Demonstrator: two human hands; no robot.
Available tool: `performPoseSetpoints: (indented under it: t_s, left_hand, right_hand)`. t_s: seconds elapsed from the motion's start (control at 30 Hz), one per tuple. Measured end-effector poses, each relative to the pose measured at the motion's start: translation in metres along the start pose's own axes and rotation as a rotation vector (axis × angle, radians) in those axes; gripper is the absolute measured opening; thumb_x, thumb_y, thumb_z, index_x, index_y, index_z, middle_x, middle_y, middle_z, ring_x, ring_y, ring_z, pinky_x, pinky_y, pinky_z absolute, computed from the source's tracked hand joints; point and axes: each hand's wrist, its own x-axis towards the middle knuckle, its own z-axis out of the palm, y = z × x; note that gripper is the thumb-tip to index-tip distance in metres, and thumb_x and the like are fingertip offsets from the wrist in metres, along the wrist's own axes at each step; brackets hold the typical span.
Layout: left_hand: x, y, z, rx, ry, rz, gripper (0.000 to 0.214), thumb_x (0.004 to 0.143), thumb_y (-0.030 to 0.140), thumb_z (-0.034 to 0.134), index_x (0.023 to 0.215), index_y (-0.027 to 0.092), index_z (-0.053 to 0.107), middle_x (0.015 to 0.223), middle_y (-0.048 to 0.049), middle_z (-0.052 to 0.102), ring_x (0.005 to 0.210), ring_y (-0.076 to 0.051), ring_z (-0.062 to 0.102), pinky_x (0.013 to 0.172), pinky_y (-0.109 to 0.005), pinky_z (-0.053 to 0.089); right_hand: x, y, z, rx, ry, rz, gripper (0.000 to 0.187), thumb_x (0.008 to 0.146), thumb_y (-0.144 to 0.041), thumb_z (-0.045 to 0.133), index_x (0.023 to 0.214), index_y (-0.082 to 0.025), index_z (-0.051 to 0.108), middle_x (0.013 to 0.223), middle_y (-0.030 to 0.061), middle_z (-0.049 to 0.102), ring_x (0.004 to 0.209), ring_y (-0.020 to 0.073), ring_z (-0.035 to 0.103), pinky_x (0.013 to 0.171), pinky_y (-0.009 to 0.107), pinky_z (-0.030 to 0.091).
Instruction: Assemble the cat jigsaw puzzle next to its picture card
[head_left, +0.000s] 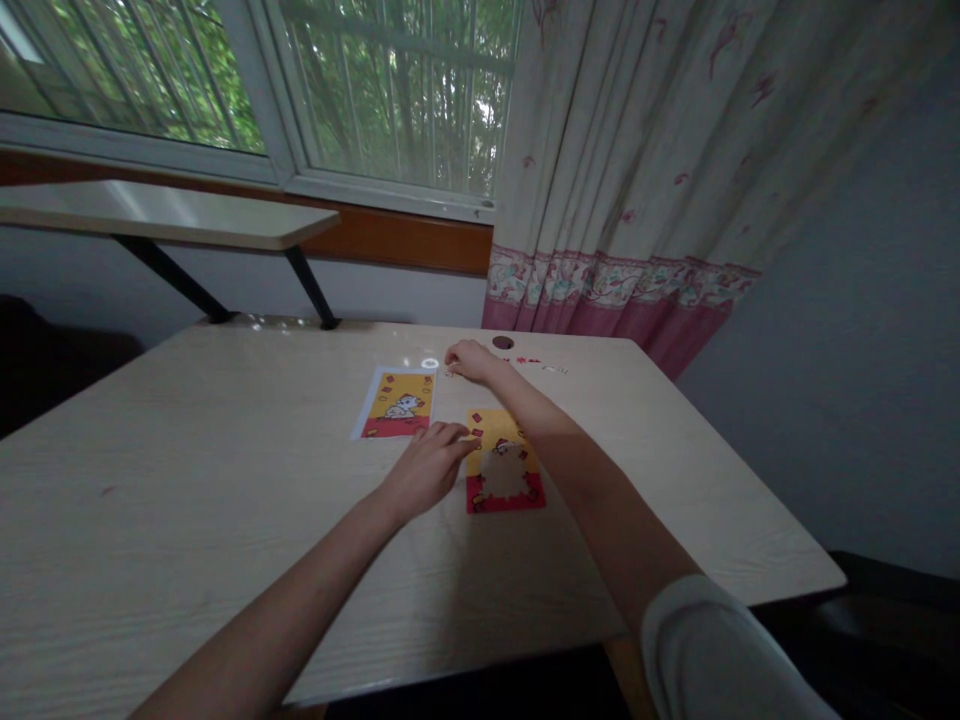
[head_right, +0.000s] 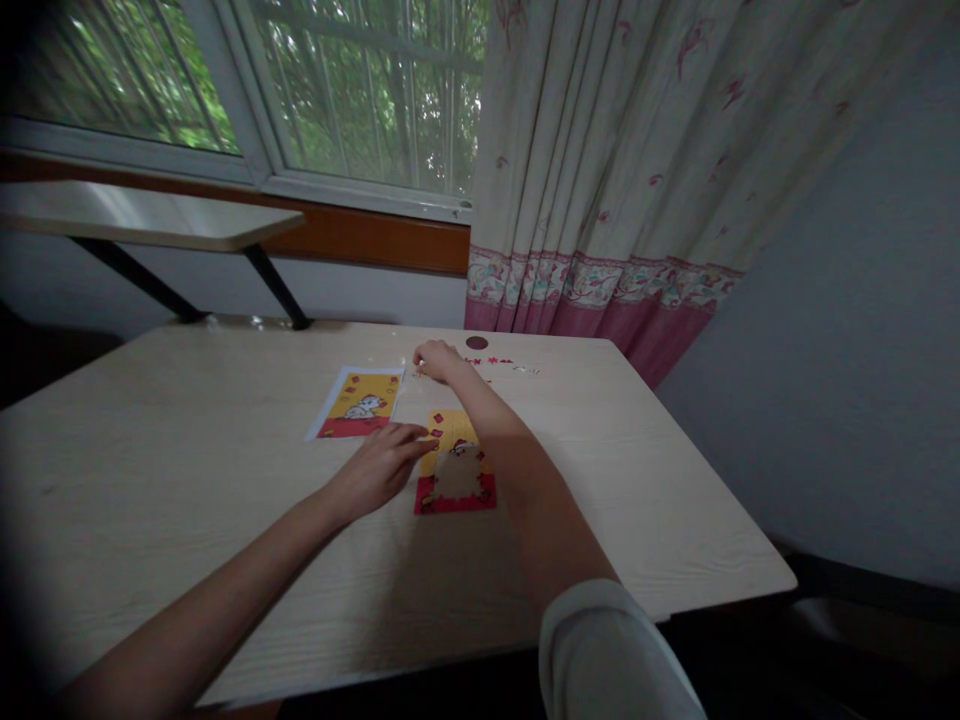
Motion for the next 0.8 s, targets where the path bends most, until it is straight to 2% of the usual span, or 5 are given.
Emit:
performPoseSetpoints:
  t_s: [0.23, 0.47, 0.57, 0.67, 0.8]
  left_hand:
    - [0.000, 0.001, -0.001, -0.003, -0.013, -0.001, 0.038, 0.084, 0.006, 0.042, 0.116, 0.020, 0.059, 0.115, -0.0089, 0.057, 0.103, -0.024, 0.049, 0.086, -0.040, 0.042]
    - [0.000, -0.001, -0.001, 0.016, -0.022, 0.003, 0.038, 0.085, 0.006, 0.041, 0.116, 0.019, 0.058, 0.114, -0.0098, 0.058, 0.104, -0.024, 0.049, 0.087, -0.041, 0.042]
    - [0.001, 0.000, -0.002, 0.007, -0.015, 0.008, 0.037, 0.085, 0.007, 0.041, 0.116, 0.020, 0.057, 0.114, -0.0093, 0.058, 0.104, -0.024, 0.049, 0.087, -0.041, 0.042]
    - [0.004, 0.002, -0.004, 0.011, -0.022, 0.004, 0.034, 0.085, 0.007, 0.041, 0.113, 0.019, 0.058, 0.112, -0.0096, 0.058, 0.102, -0.024, 0.049, 0.087, -0.041, 0.042]
    - [0.010, 0.003, -0.010, 0.016, -0.057, 0.018, 0.032, 0.086, 0.009, 0.041, 0.110, 0.017, 0.059, 0.107, -0.0104, 0.059, 0.099, -0.024, 0.051, 0.086, -0.041, 0.043]
  right_hand:
    - [0.002, 0.002, -0.001, 0.074, -0.057, 0.003, 0.018, 0.077, -0.015, 0.066, 0.095, -0.015, 0.065, 0.098, 0.0083, 0.067, 0.091, 0.0179, 0.058, 0.085, 0.028, 0.041]
    - [-0.024, 0.002, -0.004, 0.190, 0.075, -0.024, 0.023, 0.085, -0.016, 0.051, 0.108, -0.016, 0.055, 0.099, 0.0055, 0.062, 0.088, 0.0148, 0.054, 0.079, 0.026, 0.040]
    - [-0.055, 0.009, -0.008, 0.397, 0.208, -0.068, 0.019, 0.086, -0.016, 0.047, 0.102, -0.015, 0.057, 0.095, 0.0045, 0.061, 0.082, 0.0127, 0.053, 0.073, 0.024, 0.041]
    - [-0.100, 0.023, -0.006, 0.599, 0.239, -0.068, 0.016, 0.082, -0.018, 0.050, 0.093, -0.014, 0.062, 0.087, 0.0035, 0.062, 0.073, 0.0110, 0.052, 0.067, 0.022, 0.041]
    - [-0.163, 0.038, 0.003, 0.873, 0.091, 0.051, 0.026, 0.078, -0.026, 0.057, 0.100, -0.014, 0.062, 0.079, 0.0017, 0.063, 0.061, 0.0093, 0.054, 0.059, 0.021, 0.042]
